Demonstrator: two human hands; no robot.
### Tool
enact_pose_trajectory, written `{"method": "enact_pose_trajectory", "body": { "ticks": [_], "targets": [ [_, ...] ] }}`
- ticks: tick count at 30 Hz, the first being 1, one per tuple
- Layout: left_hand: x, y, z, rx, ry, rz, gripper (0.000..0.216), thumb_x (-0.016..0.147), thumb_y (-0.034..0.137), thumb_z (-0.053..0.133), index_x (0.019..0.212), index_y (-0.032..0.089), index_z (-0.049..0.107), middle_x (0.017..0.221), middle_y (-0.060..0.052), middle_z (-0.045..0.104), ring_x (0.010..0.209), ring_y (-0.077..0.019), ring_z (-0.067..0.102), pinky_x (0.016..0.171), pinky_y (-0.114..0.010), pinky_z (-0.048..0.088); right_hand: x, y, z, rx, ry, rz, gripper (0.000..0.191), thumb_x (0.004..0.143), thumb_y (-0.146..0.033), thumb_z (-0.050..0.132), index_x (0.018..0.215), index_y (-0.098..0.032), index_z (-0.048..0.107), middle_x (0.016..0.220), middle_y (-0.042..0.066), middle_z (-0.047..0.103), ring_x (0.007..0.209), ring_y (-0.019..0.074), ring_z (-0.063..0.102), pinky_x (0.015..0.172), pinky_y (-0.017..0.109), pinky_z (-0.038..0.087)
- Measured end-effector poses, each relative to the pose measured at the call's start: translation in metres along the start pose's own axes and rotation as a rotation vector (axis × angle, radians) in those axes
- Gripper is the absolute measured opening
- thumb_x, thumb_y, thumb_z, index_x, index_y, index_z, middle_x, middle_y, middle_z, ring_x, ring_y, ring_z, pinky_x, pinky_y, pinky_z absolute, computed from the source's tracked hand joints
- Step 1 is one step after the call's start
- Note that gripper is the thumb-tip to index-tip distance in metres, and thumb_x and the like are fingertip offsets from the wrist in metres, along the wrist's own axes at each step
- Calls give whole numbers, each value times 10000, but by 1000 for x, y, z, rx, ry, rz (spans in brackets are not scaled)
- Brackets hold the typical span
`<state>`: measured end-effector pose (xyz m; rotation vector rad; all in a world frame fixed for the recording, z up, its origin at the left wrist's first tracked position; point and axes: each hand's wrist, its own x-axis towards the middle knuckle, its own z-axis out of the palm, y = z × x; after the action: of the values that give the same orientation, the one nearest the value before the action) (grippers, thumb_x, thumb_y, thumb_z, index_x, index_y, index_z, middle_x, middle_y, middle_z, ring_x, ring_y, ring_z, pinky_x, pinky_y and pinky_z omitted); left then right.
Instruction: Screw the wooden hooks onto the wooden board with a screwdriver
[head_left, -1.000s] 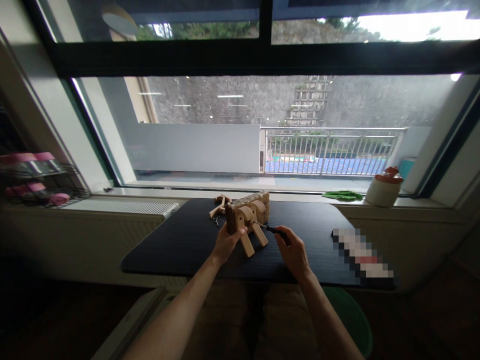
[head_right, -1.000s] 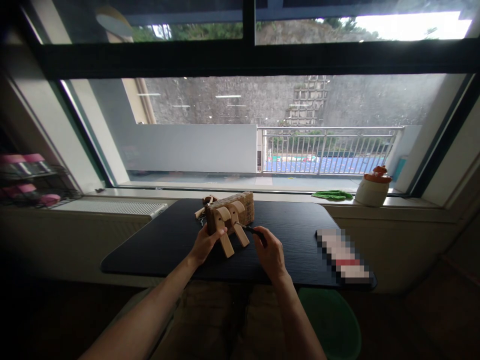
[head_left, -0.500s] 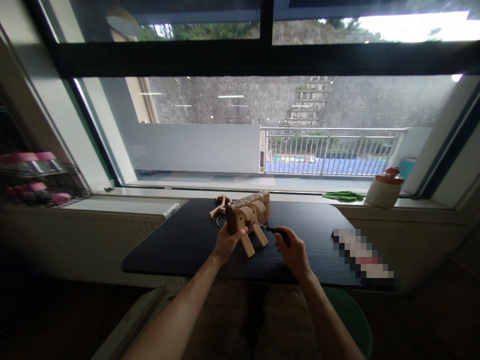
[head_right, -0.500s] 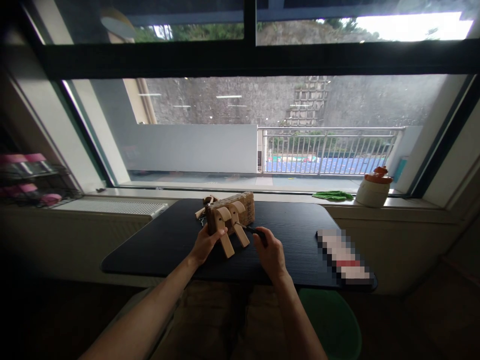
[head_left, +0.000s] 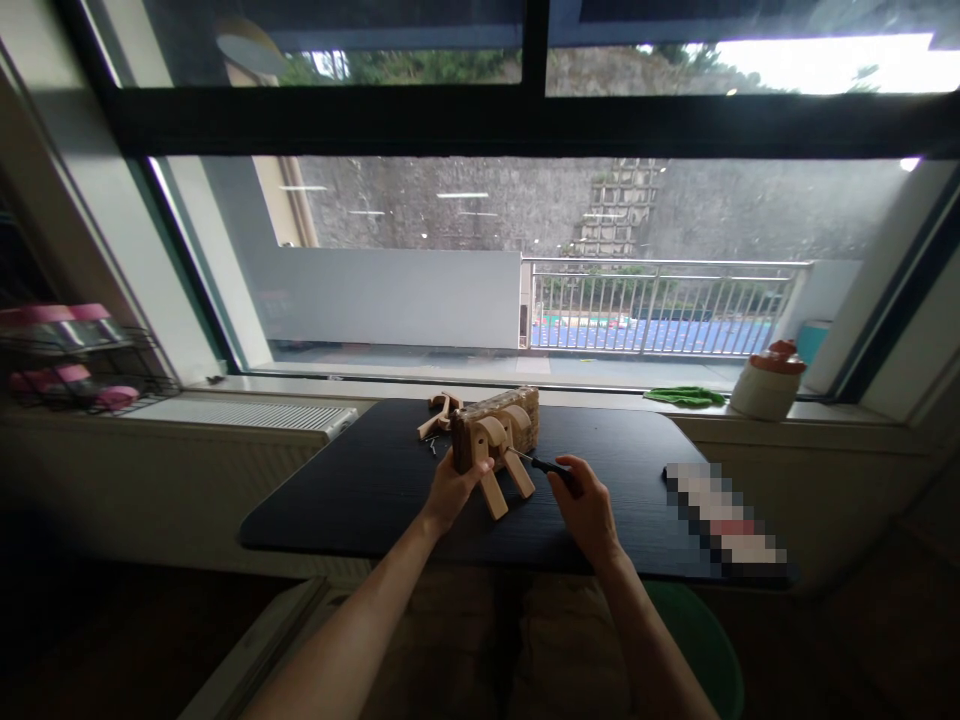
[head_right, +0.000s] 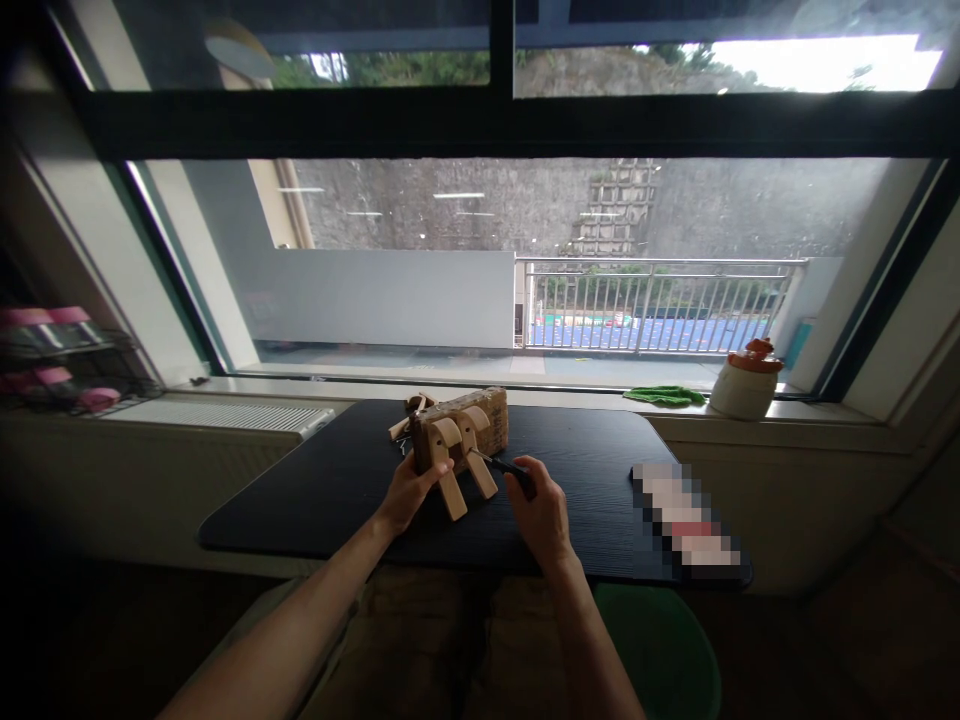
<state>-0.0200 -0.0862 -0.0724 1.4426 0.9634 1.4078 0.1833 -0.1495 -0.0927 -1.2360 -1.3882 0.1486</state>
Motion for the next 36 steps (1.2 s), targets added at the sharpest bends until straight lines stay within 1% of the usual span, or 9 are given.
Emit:
{"method": "enact_pose_trajectory", "body": {
  "ticks": [5,10,14,17,22,26,29,32,36],
  "targets": [
    [0,1,-1,37,13,11,400,623,360,693,964,166,618,959,-56,663,891,-235,601,781,-335,457,0,-1,1,52,-14,-14,221,800,-310,520,966,-179,581,662,-3,582,524,100,488,533,220,442],
    [1,0,0,26,17,-9,446,604,364,706,995,175,606,980,-47,665,880,-225,609,783,-335,463,-1,-1,1,89,-18,-11,232,802,-275,508,1004,-183,575,705,6,594,565,107,514,582,237,461],
    [2,1,0,26,24,-18,456,593,361,716,991,168,608,948,-49,671,893,-239,611,792,-346,460,-1,2,2,115,-19,-1,248,815,-276,495,1042,-190,545,678,-9,574,543,102,508,558,232,459],
    [2,0,-1,31,7,-7,446,606,360,707,998,169,613,973,-55,666,904,-243,609,791,-343,460,-1,3,3,143,-38,1,239,823,-271,489,1045,-191,530,657,-16,563,543,103,520,552,231,468],
    [1,0,-2,64,3,6,412,639,354,684,998,166,608,957,-57,661,918,-242,598,804,-347,455,-3,3,2,190,-89,8,272,838,-259,475,1097,-195,525,759,13,617,575,105,557,582,243,498],
    [1,0,-1,77,8,-5,404,645,363,683,988,161,612,958,-64,664,916,-250,600,797,-355,455,-4,1,0,204,-116,10,282,857,-256,446,1119,-189,522,770,22,631,576,108,572,589,253,510],
    [1,1,-1,80,11,-1,397,646,367,683,981,166,618,970,-62,667,921,-249,599,797,-348,454,-3,1,-1,190,-103,9,286,860,-272,446,1122,-192,528,789,28,632,607,119,578,592,259,511],
    [1,2,0,74,14,3,411,635,369,688,988,171,621,995,-58,666,931,-247,598,800,-341,452,-2,1,0,160,-75,7,286,853,-285,460,1111,-198,550,838,40,636,659,131,583,638,276,509],
    [2,0,-1,70,7,-1,432,634,372,686,1002,157,615,1005,-66,661,921,-247,602,801,-343,453,0,1,-1,125,-57,6,284,843,-300,479,1093,-207,574,856,38,637,672,130,576,669,277,496]
  ]
}}
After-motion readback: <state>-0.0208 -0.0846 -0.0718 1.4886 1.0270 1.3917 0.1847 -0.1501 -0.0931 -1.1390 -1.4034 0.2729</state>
